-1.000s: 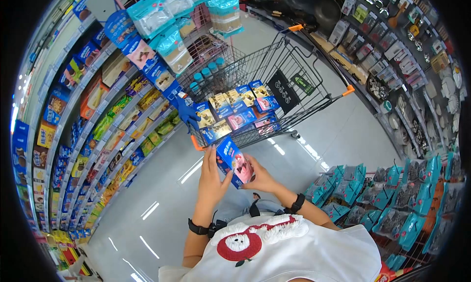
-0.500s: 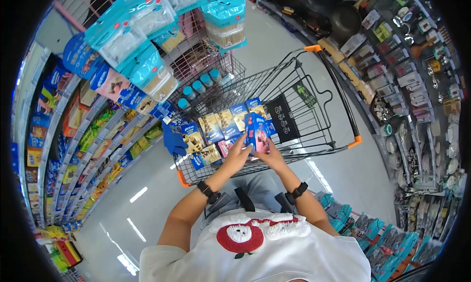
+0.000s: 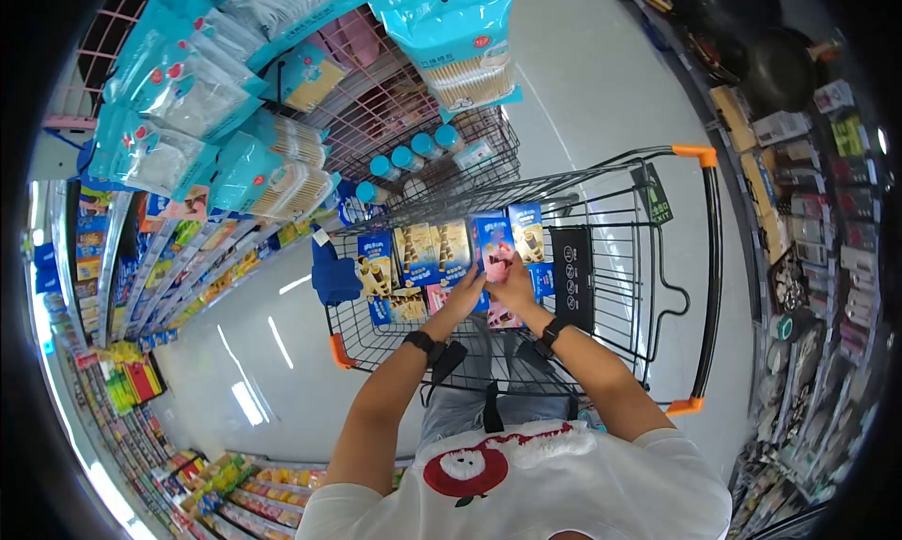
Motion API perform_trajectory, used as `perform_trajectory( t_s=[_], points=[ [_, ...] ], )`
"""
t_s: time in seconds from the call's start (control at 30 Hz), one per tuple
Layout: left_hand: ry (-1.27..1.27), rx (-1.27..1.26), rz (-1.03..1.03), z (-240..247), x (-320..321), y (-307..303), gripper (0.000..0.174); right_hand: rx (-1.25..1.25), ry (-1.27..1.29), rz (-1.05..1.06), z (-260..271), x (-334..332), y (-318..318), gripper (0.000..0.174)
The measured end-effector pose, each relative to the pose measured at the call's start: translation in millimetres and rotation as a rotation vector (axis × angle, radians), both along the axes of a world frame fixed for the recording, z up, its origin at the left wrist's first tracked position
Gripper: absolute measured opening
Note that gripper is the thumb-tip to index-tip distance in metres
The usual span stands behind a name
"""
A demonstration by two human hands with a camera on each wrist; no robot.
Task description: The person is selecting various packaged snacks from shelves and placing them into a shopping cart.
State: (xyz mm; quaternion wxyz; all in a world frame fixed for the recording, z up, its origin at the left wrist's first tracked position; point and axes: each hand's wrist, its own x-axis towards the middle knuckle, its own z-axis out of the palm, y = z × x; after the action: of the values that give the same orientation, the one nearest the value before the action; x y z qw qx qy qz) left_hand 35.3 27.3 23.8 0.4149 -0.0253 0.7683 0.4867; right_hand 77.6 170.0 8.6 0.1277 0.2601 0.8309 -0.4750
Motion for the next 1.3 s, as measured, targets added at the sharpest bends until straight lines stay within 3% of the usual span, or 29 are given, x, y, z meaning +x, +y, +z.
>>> perform_trajectory(
  t_s=[0.03,0.07,0.13,0.17,0.3,0.43,0.47,0.53,0.57,0.63,0.67,0.73,0.77,0.8,0.87,0.93,1.03,1.13,1.2,1.23,1.3],
  points=[
    [0.053,0.022,0.025,-8,0,5,0.066,0.018,0.013,-0.007,-8,-3,2,0.099],
    [-0.094,0.025,0.065,-14,2,6,0.065,0.037,0.028,-0.014,-15,-6,4,0.099],
    [-0.375,0.038,0.138,30,-16,25,0.065,0.039,-0.039,0.012,-14,-13,6,0.101],
    [-0.42,0.059,0.297,8,-9,23,0.066,0.035,-0.047,0.018,-17,-15,6,0.102],
    [-0.465,0.108,0.413,0,-5,25,0.066,0.05,-0.013,0.002,-11,-16,6,0.101],
    [-0.398,0.289,0.54,-31,4,25,0.054,-0.031,0.266,-0.071,-14,-16,-1,0.071],
    [-0.352,0.363,0.559,-34,5,26,0.05,-0.033,0.324,-0.008,-13,-16,2,0.068],
    [-0.35,0.505,0.571,-32,8,25,0.041,0.039,0.324,-0.058,-32,-9,-6,0.07],
    [-0.147,0.353,0.241,-19,9,19,0.036,0.018,0.403,-0.105,-50,-2,-10,0.07],
    [-0.15,0.402,0.191,-24,15,4,0.027,-0.205,0.375,-0.013,-77,3,-4,0.07],
    [-0.26,0.521,0.375,-27,20,5,0.024,-0.255,0.374,-0.058,-55,3,0,0.068],
    [-0.363,0.626,0.687,-18,31,9,0.02,-0.367,0.313,-0.077,-81,13,4,0.075],
    [-0.337,0.714,0.72,-24,39,3,0.022,0.134,0.346,-0.001,-64,23,4,0.078],
    [-0.318,0.802,0.75,-36,49,-4,0.023,-0.17,0.217,-0.066,-90,26,8,0.087],
    [-0.33,0.756,0.743,-56,59,-18,0.026,-0.211,0.159,-0.082,-34,27,9,0.083],
    [-0.361,0.754,0.785,-32,67,-28,0.027,0.166,0.326,0.021,-80,40,10,0.08],
    [-0.381,0.753,0.863,37,81,-42,0.036,0.12,0.278,0.044,-50,50,16,0.063],
    [-0.32,0.901,0.888,72,114,-73,0.041,-0.199,0.183,0.052,2,73,14,0.044],
    [-0.29,0.992,0.886,94,134,-100,0.042,-0.486,0.162,0.086,-34,81,21,0.028],
    [-0.3,0.976,0.969,141,151,-109,0.042,-0.533,0.143,0.032,-16,89,17,0.025],
    [-0.273,1.092,1.058,132,185,-137,0.042,-0.637,0.087,-0.081,68,122,-24,0.017]
  ],
)
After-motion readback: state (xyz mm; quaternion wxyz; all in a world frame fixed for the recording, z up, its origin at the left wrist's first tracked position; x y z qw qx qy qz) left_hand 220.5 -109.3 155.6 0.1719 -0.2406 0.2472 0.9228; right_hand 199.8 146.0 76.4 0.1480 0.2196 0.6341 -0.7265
